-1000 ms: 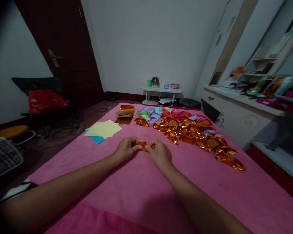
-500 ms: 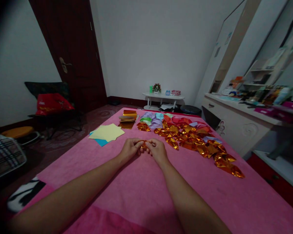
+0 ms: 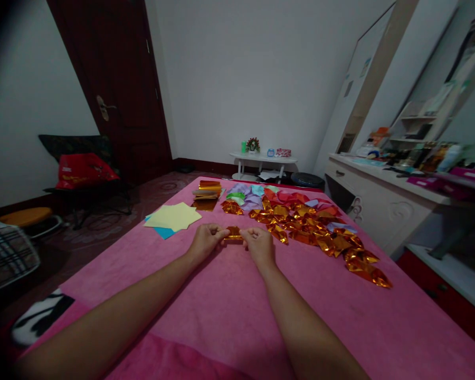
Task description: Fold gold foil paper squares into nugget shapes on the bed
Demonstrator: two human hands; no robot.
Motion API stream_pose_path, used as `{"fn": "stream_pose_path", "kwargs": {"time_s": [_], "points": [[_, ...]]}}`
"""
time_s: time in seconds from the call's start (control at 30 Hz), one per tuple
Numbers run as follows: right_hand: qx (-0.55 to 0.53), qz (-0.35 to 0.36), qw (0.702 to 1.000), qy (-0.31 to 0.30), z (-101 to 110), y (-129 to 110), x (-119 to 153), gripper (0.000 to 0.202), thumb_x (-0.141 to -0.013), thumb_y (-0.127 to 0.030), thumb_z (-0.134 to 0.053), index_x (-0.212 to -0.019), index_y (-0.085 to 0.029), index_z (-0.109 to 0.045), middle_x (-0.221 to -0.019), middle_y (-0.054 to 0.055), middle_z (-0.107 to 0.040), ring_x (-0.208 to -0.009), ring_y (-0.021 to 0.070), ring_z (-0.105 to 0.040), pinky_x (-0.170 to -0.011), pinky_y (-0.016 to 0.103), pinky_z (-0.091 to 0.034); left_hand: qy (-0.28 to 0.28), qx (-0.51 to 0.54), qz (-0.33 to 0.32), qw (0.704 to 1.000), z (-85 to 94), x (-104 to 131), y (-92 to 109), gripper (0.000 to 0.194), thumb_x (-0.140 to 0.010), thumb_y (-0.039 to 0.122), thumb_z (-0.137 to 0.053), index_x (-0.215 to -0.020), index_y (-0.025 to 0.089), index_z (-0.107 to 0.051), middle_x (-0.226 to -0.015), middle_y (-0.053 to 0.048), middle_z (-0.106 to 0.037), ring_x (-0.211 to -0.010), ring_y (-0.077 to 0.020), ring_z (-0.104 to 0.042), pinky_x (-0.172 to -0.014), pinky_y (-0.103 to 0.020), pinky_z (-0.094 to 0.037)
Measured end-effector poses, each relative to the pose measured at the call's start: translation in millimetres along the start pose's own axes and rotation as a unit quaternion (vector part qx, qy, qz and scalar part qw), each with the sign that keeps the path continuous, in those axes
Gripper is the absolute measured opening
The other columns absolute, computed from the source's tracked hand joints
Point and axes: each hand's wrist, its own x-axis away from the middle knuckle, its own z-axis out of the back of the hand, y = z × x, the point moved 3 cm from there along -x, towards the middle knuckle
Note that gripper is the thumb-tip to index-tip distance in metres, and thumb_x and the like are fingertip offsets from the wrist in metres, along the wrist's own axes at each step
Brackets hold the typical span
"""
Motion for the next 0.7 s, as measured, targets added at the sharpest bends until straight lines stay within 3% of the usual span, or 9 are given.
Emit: {"fn": "stream_pose_path", "kwargs": {"time_s": [0.1,0.2,0.3,0.5,0.6,0.7], "points": [[-0.014,-0.009,1.000,0.009,0.7,2.1,-0.5,0.029,-0.072,-0.041,-0.062,-0.056,-0.017,-0.054,-0.044,-0.002,-0.053,-0.035,0.0073,-0.039,-0.037,0.020,-0.029,-0.038,0.026,0.012,0.999,-1.4,-3.1,-3.6,0.017,-0.078,0.022,-0.056,-0.067,0.011,-0.061,-0.053,0.000,-0.061,-0.040,-0.0081,-0.052,-0.045,-0.019,-0.040],[-0.042,-0.025,0.999,-0.004,0.3,4.7,-1.1,0.022,-0.070,-0.037,-0.062,-0.064,-0.016,-0.058,-0.049,-0.001,-0.058,-0.038,0.0082,-0.045,-0.040,0.020,-0.036,-0.037,0.022,0.039,0.998,-0.9,-5.0,-7.8,0.013,-0.077,0.017,-0.052,-0.073,0.011,-0.062,-0.055,0.000,-0.062,-0.039,-0.0080,-0.052,-0.045,-0.019,-0.039],[-0.048,-0.032,0.998,-0.010,1.3,5.6,-1.8,0.019,-0.068,-0.033,-0.061,-0.067,-0.015,-0.059,-0.051,0.000,-0.060,-0.039,0.0084,-0.048,-0.041,0.020,-0.038,-0.027,-0.039,0.037,0.998,0.2,-5.0,-9.9,0.024,-0.080,0.025,-0.051,-0.061,0.012,-0.058,-0.046,0.002,-0.055,-0.035,-0.0073,-0.046,-0.042,-0.019,-0.033],[-0.017,-0.022,1.000,0.008,4.0,5.9,-2.9,0.018,-0.071,-0.033,-0.058,-0.065,-0.016,-0.057,-0.048,-0.002,-0.057,-0.037,0.0074,-0.044,-0.038,0.019,-0.034,0.042,-0.201,-0.069,0.976,5.7,-5.9,-3.0,0.043,-0.081,0.039,-0.053,-0.047,0.014,-0.044,-0.043,0.005,-0.036,-0.044,-0.0067,-0.034,-0.047,-0.022,-0.020],[-0.011,-0.020,1.000,0.021,4.1,5.2,-3.1,0.019,-0.071,-0.033,-0.057,-0.064,-0.016,-0.057,-0.047,-0.002,-0.056,-0.036,0.0073,-0.043,-0.037,0.019,-0.034,0.048,-0.217,-0.080,0.972,7.3,-6.6,-1.4,0.049,-0.084,0.046,-0.048,-0.046,0.014,-0.043,-0.045,0.005,-0.033,-0.045,-0.0071,-0.032,-0.047,-0.023,-0.019],[-0.022,-0.022,0.999,0.028,4.5,3.5,-2.4,0.019,-0.070,-0.035,-0.057,-0.063,-0.016,-0.056,-0.047,-0.003,-0.056,-0.036,0.0074,-0.042,-0.037,0.019,-0.034,0.035,-0.175,-0.062,0.982,7.7,-5.7,-3.3,0.049,-0.084,0.049,-0.045,-0.051,0.014,-0.048,-0.045,0.004,-0.038,-0.045,-0.0078,-0.036,-0.047,-0.022,-0.022]]}}
